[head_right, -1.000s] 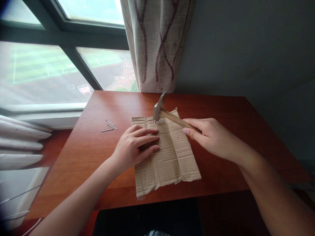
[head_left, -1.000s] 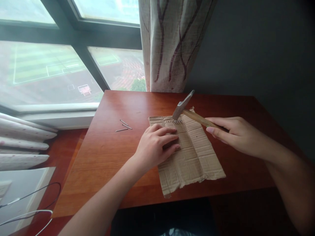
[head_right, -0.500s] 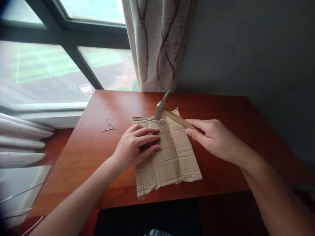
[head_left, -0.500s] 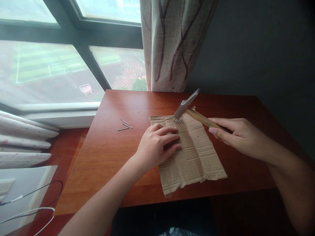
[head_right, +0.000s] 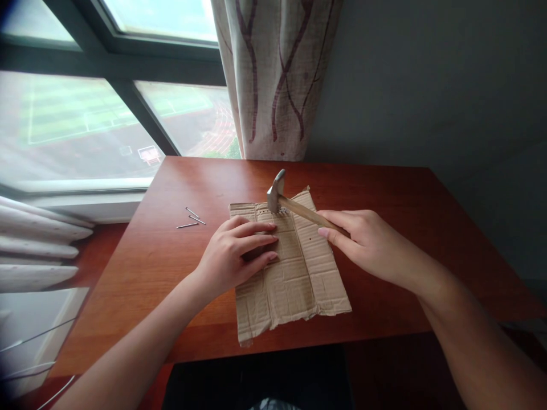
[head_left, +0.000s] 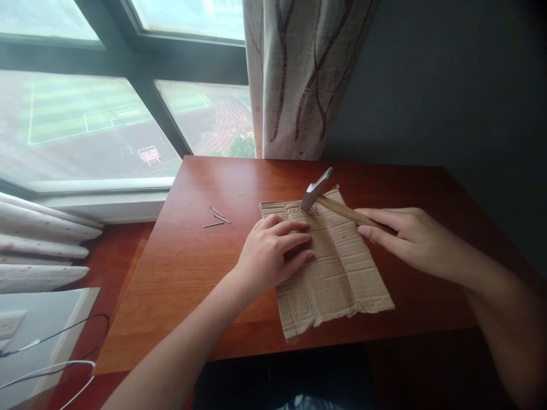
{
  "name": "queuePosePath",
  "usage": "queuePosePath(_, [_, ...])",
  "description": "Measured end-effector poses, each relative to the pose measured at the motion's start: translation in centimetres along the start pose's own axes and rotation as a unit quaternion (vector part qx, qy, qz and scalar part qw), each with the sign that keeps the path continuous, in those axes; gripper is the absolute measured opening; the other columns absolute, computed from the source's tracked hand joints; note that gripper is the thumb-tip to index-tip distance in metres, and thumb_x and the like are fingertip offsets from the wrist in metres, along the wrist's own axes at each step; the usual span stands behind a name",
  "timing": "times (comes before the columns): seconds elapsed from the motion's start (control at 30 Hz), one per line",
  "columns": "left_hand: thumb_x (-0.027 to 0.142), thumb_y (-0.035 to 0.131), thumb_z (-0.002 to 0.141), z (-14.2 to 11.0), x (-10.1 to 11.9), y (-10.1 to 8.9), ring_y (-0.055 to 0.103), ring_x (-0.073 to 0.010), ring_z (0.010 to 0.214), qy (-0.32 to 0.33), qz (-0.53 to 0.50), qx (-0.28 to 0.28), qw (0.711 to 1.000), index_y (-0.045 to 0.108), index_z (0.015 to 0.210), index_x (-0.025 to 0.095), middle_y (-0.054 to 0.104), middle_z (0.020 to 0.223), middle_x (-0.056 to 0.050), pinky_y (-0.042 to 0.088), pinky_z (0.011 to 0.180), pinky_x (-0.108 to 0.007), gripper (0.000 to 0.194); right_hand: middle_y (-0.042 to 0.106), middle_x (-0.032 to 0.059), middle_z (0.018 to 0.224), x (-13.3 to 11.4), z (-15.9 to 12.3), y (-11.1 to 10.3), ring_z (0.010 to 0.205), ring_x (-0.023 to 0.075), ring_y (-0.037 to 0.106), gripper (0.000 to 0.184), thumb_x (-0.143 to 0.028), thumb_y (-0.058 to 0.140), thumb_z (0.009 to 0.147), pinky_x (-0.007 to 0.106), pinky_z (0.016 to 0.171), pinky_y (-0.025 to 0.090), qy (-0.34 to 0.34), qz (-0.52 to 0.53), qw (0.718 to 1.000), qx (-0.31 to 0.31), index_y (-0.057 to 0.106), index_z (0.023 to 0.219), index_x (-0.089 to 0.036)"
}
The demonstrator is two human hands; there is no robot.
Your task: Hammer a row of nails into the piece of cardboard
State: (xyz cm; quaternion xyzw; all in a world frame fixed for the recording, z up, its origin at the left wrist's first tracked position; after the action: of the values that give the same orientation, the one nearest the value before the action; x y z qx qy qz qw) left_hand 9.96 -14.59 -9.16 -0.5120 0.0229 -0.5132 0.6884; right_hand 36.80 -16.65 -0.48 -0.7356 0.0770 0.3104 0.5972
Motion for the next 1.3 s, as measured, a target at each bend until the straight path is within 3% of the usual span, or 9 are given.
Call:
queuePosePath(0.43, [0.041, 0.070, 0.095, 0.0, 0.0, 0.0, 0.066, -0.0241, 0.096, 0.003, -0.001, 0.004, 1.000, 0.081, 0.104, 0.024, 0.079, 0.122, -0.003, 0.055, 0.088, -0.044, 0.022, 0.079, -0.0002, 0.126, 0.3, -0.2, -0.2, 0.115, 0.0301, 0.073, 0.037, -0.044, 0.053, 0.106, 0.037, 0.091, 0.058, 0.001, 0.000, 1.000, 0.014, 0.072, 0.135, -0.034])
queuePosePath(0.73, [0.041, 0.070, 0.095, 0.1, 0.1, -0.1, 0.066, -0.0241, 0.096, 0.005, 0.002, 0.006, 1.000, 0.080, 0.105, 0.024, 0.079, 0.122, -0.004, 0.055, 0.088, -0.044, 0.022, 0.078, 0.0034, 0.123, 0.4, -0.3, 0.1, 0.116, 0.0322, 0.071, 0.038, -0.046, 0.052, 0.106, 0.041, 0.092, 0.057, 0.003, 0.019, 1.000, 0.004, 0.072, 0.135, -0.032])
queuePosePath(0.8, [0.041, 0.069, 0.096, 0.1, 0.0, -0.1, 0.066, -0.0242, 0.097, 0.006, 0.004, 0.002, 1.000, 0.079, 0.106, 0.023, 0.078, 0.123, -0.004, 0.055, 0.087, -0.044, 0.023, 0.080, 0.0046, 0.109, 0.5, -0.5, 0.2, 0.104, 0.0317, 0.073, 0.039, -0.048, 0.053, 0.105, 0.040, 0.083, 0.058, 0.019, 0.028, 0.999, 0.019, 0.073, 0.134, -0.032])
queuePosePath(0.87, [0.040, 0.069, 0.096, 0.0, 0.0, -0.2, 0.067, -0.0240, 0.097, 0.007, 0.005, 0.001, 1.000, 0.078, 0.106, 0.023, 0.078, 0.123, -0.004, 0.055, 0.088, -0.043, 0.022, 0.077, 0.0037, 0.086, 0.8, -1.0, 0.3, 0.078, 0.0265, 0.071, 0.042, -0.052, 0.054, 0.104, 0.035, 0.065, 0.056, 0.050, 0.037, 0.997, 0.035, 0.073, 0.135, -0.032])
queuePosePath(0.97, [0.034, 0.069, 0.095, -0.1, 0.1, -0.2, 0.067, -0.0232, 0.095, 0.017, -0.001, 0.022, 1.000, 0.077, 0.105, 0.022, 0.078, 0.122, -0.005, 0.056, 0.087, -0.042, 0.017, 0.059, -0.0014, 0.061, 1.2, -1.9, 0.5, 0.051, 0.0178, 0.053, 0.047, -0.057, 0.054, 0.102, 0.028, 0.045, 0.041, 0.094, 0.061, 0.993, 0.041, 0.072, 0.136, -0.030])
queuePosePath(1.17, [0.018, 0.068, 0.094, 0.2, -0.3, -0.9, 0.071, -0.0192, 0.089, 0.031, -0.039, 0.114, 0.992, 0.076, 0.095, 0.020, 0.081, 0.106, -0.006, 0.056, 0.085, -0.036, 0.009, 0.051, -0.0037, 0.061, 2.7, -4.1, 0.9, 0.052, 0.0143, 0.046, 0.052, -0.060, 0.059, 0.099, 0.025, 0.043, 0.036, 0.131, 0.120, 0.983, 0.050, 0.071, 0.134, -0.024])
queuePosePath(1.3, [0.020, 0.066, 0.095, 0.4, -2.1, -2.1, 0.072, -0.0182, 0.088, -0.037, -0.033, 0.155, 0.987, 0.076, 0.091, 0.019, 0.081, 0.100, -0.006, 0.057, 0.083, -0.033, 0.011, 0.050, -0.0036, 0.060, 3.2, -5.4, 1.3, 0.051, 0.0140, 0.045, 0.054, -0.060, 0.058, 0.099, 0.024, 0.042, 0.035, 0.137, 0.135, 0.981, 0.036, 0.070, 0.136, -0.022])
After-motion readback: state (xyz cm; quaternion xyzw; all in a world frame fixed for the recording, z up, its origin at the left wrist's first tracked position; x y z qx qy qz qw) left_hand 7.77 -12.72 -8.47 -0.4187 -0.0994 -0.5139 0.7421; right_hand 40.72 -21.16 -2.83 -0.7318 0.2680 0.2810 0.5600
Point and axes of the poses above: each hand's wrist, its own z-axis towards the middle knuckle, its own y-axis out of the palm, x = y × z, the point moved 1 cm from there along z, towards the middle knuckle
